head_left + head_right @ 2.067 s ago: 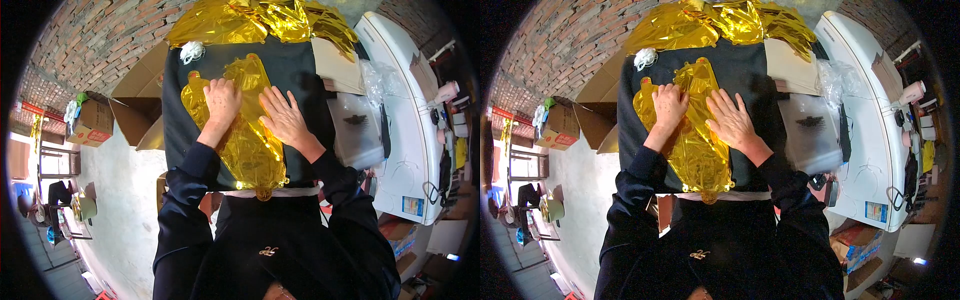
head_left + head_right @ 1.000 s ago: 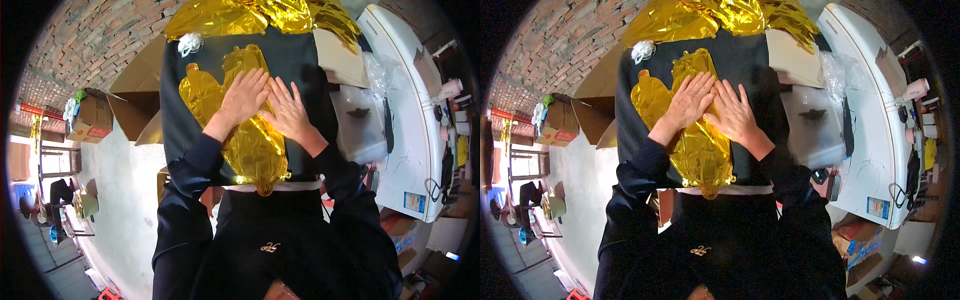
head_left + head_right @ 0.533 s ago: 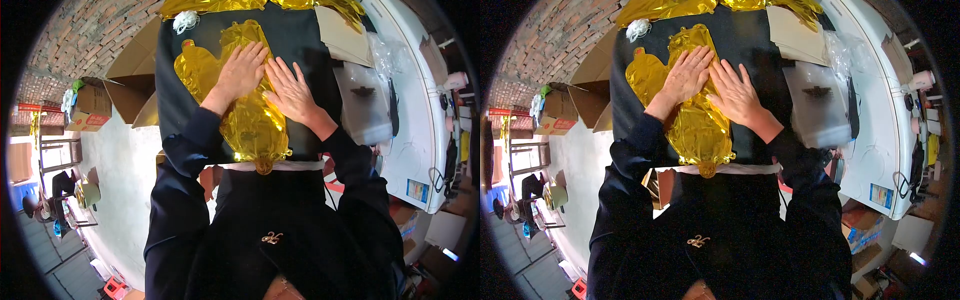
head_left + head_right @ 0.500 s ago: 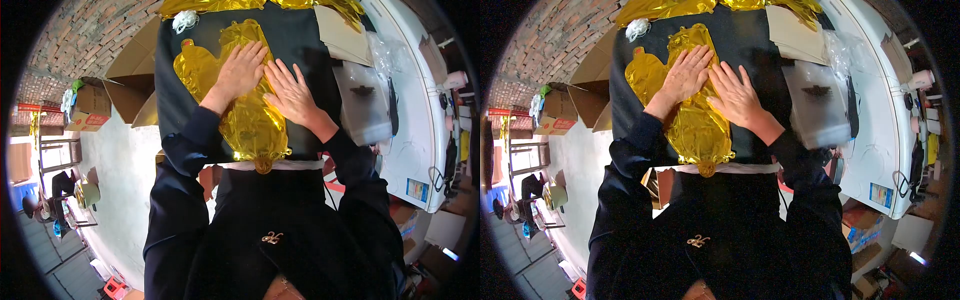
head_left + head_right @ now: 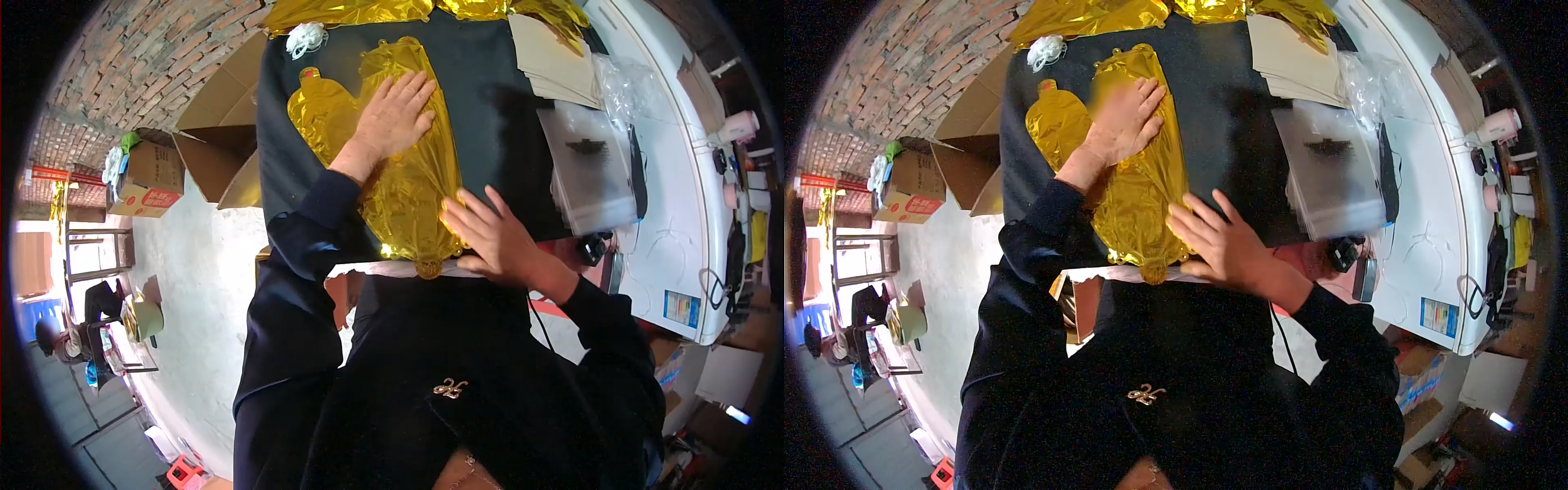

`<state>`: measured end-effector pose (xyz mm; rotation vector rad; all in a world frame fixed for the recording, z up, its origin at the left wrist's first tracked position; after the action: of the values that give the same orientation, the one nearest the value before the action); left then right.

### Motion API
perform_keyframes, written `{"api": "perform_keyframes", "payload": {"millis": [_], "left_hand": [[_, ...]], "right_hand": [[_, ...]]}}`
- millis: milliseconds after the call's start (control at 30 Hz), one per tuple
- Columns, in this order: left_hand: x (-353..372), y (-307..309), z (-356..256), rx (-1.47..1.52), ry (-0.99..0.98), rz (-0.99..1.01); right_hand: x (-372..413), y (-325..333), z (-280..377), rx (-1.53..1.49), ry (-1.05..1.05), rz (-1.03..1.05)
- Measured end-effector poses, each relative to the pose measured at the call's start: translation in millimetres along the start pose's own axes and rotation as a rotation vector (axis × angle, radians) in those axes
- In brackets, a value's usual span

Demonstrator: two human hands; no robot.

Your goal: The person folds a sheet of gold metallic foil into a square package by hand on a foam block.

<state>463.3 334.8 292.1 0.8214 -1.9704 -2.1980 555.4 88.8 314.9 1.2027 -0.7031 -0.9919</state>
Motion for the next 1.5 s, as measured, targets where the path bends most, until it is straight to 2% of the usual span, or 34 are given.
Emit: {"api": "perform_keyframes", "payload": {"millis": [100, 200, 333, 367, 400, 433, 500, 600, 633, 700, 800, 833, 933, 1100, 1200, 1333, 1400, 1467, 1500], "left_hand": [[2, 1, -2, 0.007, -0.002, -0.006], [0, 2, 0, -0.007, -0.007, 0.012], [1, 4, -2, -0.005, -0.008, 0.053], [1, 4, -2, 0.001, -0.007, 0.05], [1, 3, -2, 0.001, -0.013, 0.028], [2, 2, -1, -0.001, -0.019, 0.005], [2, 5, -1, 0.001, -0.03, -0.026], [0, 3, -1, -0.006, -0.012, 0.055], [0, 4, -2, -0.015, -0.005, 0.106], [1, 5, -2, 0.021, 0.004, 0.055], [1, 6, -1, 0.055, 0.009, 0.013], [1, 6, 0, 0.064, 0.011, -0.002], [4, 4, 1, 0.118, 0.02, -0.065], [1, 12, 9, 0.272, 0.067, -0.196], [12, 36, 22, 0.279, 0.121, -0.351], [70, 66, 57, 0.32, 0.4, -0.576], [111, 75, 67, 0.168, 0.584, -0.598], [146, 83, 71, 0.298, 0.794, -0.635], [157, 81, 74, 0.458, 0.871, -0.689]], "right_hand": [[22, 5, 12, -0.067, 0.051, 0.054], [34, 23, 16, -0.378, 0.106, 0.043], [1, 55, 1, -0.357, 0.153, -0.309], [-18, 63, -3, -0.315, 0.095, -0.413], [-35, 62, -10, -0.213, 0.141, -0.542], [-58, 72, -20, -0.32, -0.017, -0.472], [-97, 66, -44, -0.499, -0.032, -0.665], [-158, 32, -91, -0.97, -0.215, -0.796], [-170, 26, -99, -1.02, -0.282, -0.823], [-185, 12, -113, -1.122, -0.418, -0.871], [-190, -10, -120, -1.145, -0.456, -0.925], [-184, -12, -120, -1.039, -0.503, -0.903], [-186, -17, -120, -1.136, -0.436, -0.907], [-192, -13, -117, -0.822, -0.411, -0.867], [-193, -9, -105, -0.692, -0.39, -0.827], [-197, -2, -92, -0.415, -0.291, -0.665], [-199, -1, -83, -0.344, -0.234, -0.63], [-200, -5, -81, -0.326, -0.238, -0.585], [-202, -7, -80, -0.305, -0.234, -0.565]]}}
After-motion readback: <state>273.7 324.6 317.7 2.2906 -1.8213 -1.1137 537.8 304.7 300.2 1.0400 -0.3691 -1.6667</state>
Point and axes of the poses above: each hand's wrist, its own x-axis away from the middle knuckle, its own y-axis out of the back of the hand, z = x × y, the point moved 6 cm from there along -x, towards the middle knuckle, and after that the axes turned 7 degrees about -y, right-handed, at the moved point
